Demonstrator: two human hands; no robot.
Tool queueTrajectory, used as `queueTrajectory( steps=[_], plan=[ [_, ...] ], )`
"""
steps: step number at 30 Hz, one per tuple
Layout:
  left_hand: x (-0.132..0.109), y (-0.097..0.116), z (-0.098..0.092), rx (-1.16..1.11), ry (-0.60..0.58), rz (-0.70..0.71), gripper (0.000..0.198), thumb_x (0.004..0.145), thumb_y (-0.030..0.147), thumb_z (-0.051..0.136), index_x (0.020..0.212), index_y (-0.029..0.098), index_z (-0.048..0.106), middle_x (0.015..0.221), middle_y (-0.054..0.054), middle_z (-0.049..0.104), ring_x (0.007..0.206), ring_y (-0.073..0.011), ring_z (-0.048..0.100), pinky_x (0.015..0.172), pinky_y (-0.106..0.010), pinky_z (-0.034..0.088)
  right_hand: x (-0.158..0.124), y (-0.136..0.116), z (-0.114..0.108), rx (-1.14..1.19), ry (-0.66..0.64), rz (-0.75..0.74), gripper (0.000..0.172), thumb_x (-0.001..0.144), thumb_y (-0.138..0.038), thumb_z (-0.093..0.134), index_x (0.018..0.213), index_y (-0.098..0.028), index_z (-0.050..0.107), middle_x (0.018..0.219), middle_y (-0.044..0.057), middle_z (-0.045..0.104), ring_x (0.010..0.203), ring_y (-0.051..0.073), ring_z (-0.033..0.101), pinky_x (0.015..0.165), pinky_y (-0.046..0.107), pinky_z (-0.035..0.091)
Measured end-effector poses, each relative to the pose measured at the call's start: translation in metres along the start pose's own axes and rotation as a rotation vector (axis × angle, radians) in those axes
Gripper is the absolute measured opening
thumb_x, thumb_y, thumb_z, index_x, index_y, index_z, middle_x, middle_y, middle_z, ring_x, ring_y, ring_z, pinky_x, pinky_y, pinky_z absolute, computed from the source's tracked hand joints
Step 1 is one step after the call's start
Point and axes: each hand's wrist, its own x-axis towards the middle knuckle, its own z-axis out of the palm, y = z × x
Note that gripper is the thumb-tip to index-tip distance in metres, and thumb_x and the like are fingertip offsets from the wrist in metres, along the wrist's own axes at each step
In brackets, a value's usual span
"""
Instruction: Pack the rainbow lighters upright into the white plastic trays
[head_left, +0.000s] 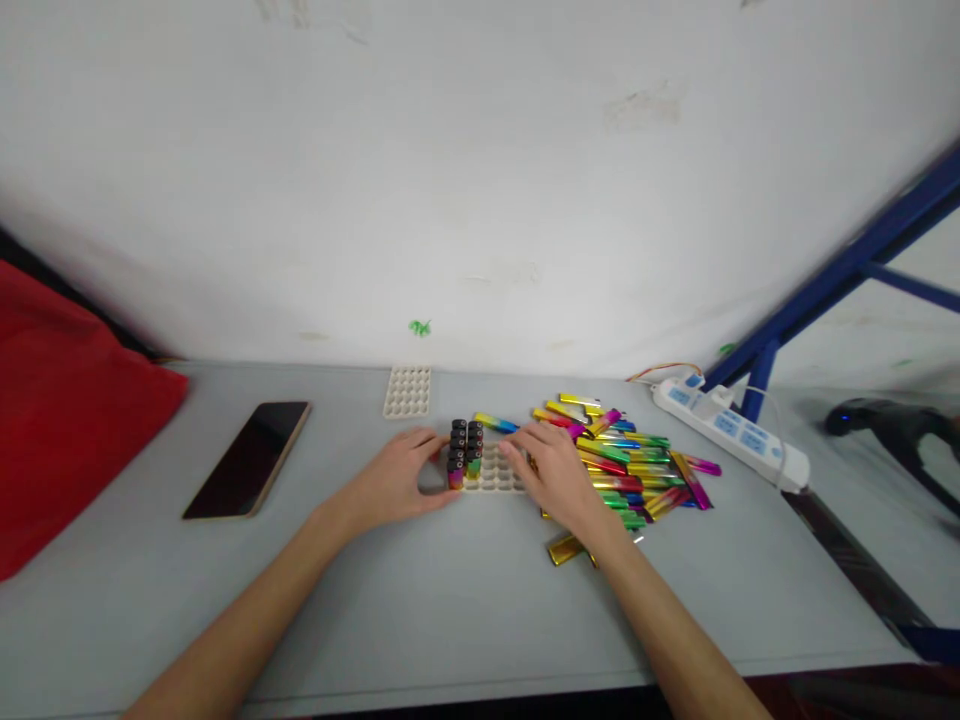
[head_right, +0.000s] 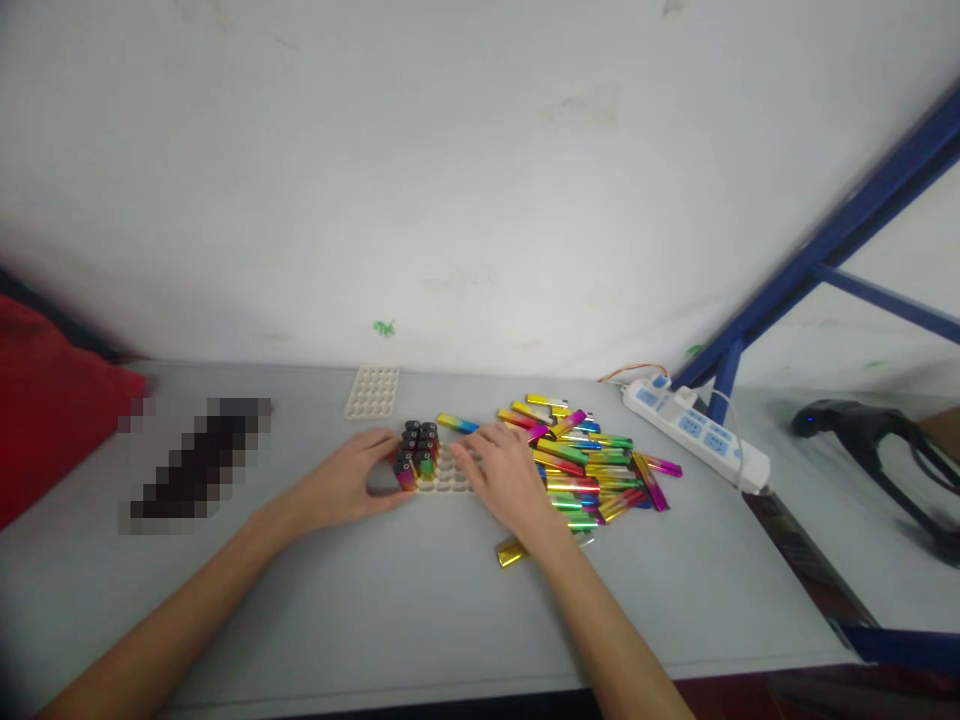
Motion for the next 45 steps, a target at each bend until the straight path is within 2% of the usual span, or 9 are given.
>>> queueTrajectory(
  steps=[4,9,16,19,24,31,35,40,45],
  plan=[
    [0.001,0.000,-0.001,0.003,-0.017,-0.003,0.032,0.092,0.050,0.082,0.103,0.023,0.069,0.112,-0.010,0.075,0.109,-0.0345,0.073,0.100,-0.046,0.059,0.023,0.021,-0.007,-0.130,-0.104,0.094,0.025,0.116,-0.027,0.065,0.132,-0.021,0.082,0.134,0.013,0.081,0.128,0.031,0.073,0.110,0.045,0.051],
    [0.001,-0.001,0.000,0.010,-0.030,-0.014,0.034,0.092,0.052,0.082,0.105,0.024,0.069,0.112,-0.010,0.075,0.110,-0.0342,0.073,0.099,-0.045,0.058,0.046,0.023,-0.001,-0.268,-0.257,0.135,0.023,0.115,-0.032,0.067,0.124,-0.020,0.085,0.132,0.015,0.081,0.128,0.033,0.073,0.110,0.045,0.051],
    [0.001,0.000,-0.001,-0.001,-0.012,0.001,0.032,0.092,0.050,0.083,0.104,0.023,0.070,0.109,-0.010,0.075,0.106,-0.0338,0.072,0.097,-0.045,0.058,0.056,0.032,0.000,-0.102,-0.173,0.147,0.011,0.101,-0.018,0.080,0.112,-0.018,0.081,0.111,0.013,0.085,0.107,0.029,0.079,0.098,0.041,0.056],
    [0.001,-0.001,-0.001,-0.029,0.002,0.016,0.034,0.090,0.051,0.084,0.104,0.023,0.072,0.107,-0.009,0.075,0.103,-0.0326,0.072,0.095,-0.043,0.058,0.045,0.041,0.000,0.140,0.014,0.165,0.017,0.100,-0.018,0.076,0.116,-0.019,0.080,0.110,0.010,0.085,0.103,0.026,0.078,0.098,0.040,0.057],
    [0.001,-0.005,-0.001,-0.069,-0.006,0.011,0.033,0.088,0.048,0.087,0.102,0.021,0.075,0.104,-0.008,0.074,0.099,-0.0311,0.072,0.091,-0.041,0.059,0.026,0.047,-0.002,0.803,0.295,0.345,0.037,0.089,-0.054,0.085,0.107,-0.022,0.080,0.102,0.007,0.082,0.092,0.026,0.075,0.086,0.041,0.059],
    [0.000,-0.004,-0.001,-0.036,0.008,0.000,0.033,0.087,0.048,0.088,0.100,0.022,0.073,0.101,-0.007,0.074,0.097,-0.0296,0.072,0.088,-0.039,0.057,0.010,0.018,-0.022,1.355,0.251,0.444,0.050,0.096,-0.078,0.071,0.109,-0.030,0.062,0.103,0.007,0.080,0.097,0.029,0.077,0.081,0.044,0.062],
    [0.000,-0.005,0.000,-0.032,0.008,0.000,0.034,0.086,0.049,0.088,0.100,0.022,0.073,0.101,-0.007,0.074,0.095,-0.0294,0.072,0.086,-0.039,0.057,0.008,-0.005,-0.017,1.345,0.111,0.450,0.052,0.098,-0.081,0.065,0.112,-0.031,0.054,0.080,-0.002,0.064,0.066,0.022,0.065,0.063,0.036,0.056],
    [0.000,-0.006,0.002,-0.038,0.020,-0.001,0.034,0.087,0.048,0.087,0.104,0.022,0.074,0.102,-0.007,0.075,0.098,-0.0303,0.072,0.089,-0.039,0.058,0.005,-0.021,-0.002,1.293,-0.060,0.461,0.059,0.093,-0.087,0.067,0.109,-0.031,0.055,0.070,-0.011,0.039,0.049,0.012,0.026,0.046,0.025,0.026],
    [-0.001,-0.006,0.001,-0.046,0.011,-0.010,0.035,0.087,0.049,0.087,0.107,0.023,0.075,0.103,-0.007,0.075,0.099,-0.0305,0.072,0.090,-0.040,0.058,-0.001,-0.027,0.007,0.877,0.053,0.417,0.059,0.099,-0.078,0.058,0.072,-0.026,0.050,0.063,-0.005,0.041,0.060,0.015,0.039,0.054,0.029,0.029]
  ],
)
